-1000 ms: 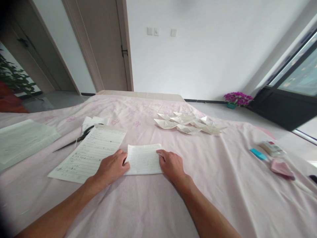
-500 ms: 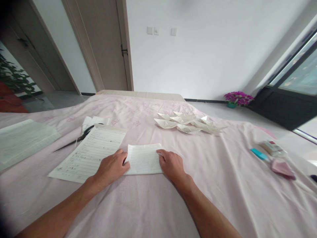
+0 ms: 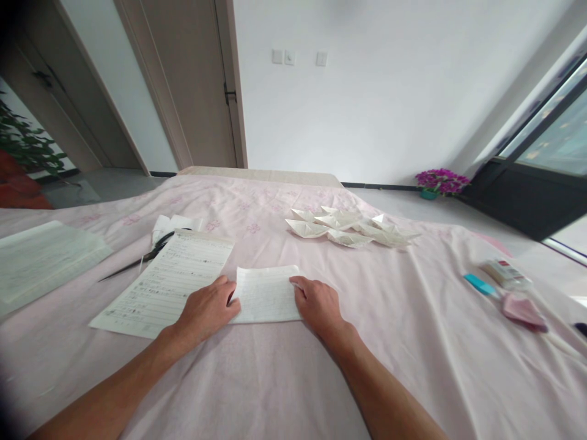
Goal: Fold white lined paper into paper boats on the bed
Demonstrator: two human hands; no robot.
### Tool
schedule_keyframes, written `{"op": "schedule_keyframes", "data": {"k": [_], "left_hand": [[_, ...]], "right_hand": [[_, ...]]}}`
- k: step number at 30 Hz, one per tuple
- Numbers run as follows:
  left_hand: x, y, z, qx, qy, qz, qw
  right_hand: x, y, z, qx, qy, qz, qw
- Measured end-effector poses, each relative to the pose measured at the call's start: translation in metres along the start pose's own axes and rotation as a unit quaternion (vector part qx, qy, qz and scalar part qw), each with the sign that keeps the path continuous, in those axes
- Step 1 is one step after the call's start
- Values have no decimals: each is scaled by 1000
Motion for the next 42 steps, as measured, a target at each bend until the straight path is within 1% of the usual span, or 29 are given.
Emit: {"op": "schedule_keyframes", "data": {"k": [21,30,37,42], "left_hand": [[1,-1,0,27,-19,4,999],[-1,-1,-1,-1,2,13,1000],[-2,0,-1,-2,18,13,1000],[-5,0,-2,-15,12,4,1000]], "right_hand": [[1,-1,0,-6,-2,-7,1000],[1,0,0,-6,2,-10,1000],[0,1,0,-10,-2,-7,1000],[1,0,-1,-10,1,-9,1000]]}}
Point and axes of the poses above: each hand's wrist, its own z-axis towards the middle knuckle, its own x-axis out of the palm, y = z × x, the point moved 8 cm from there along z, towards the middle knuckle, and after that the axes turned 14 degrees about -y, right-handed, at the moved point
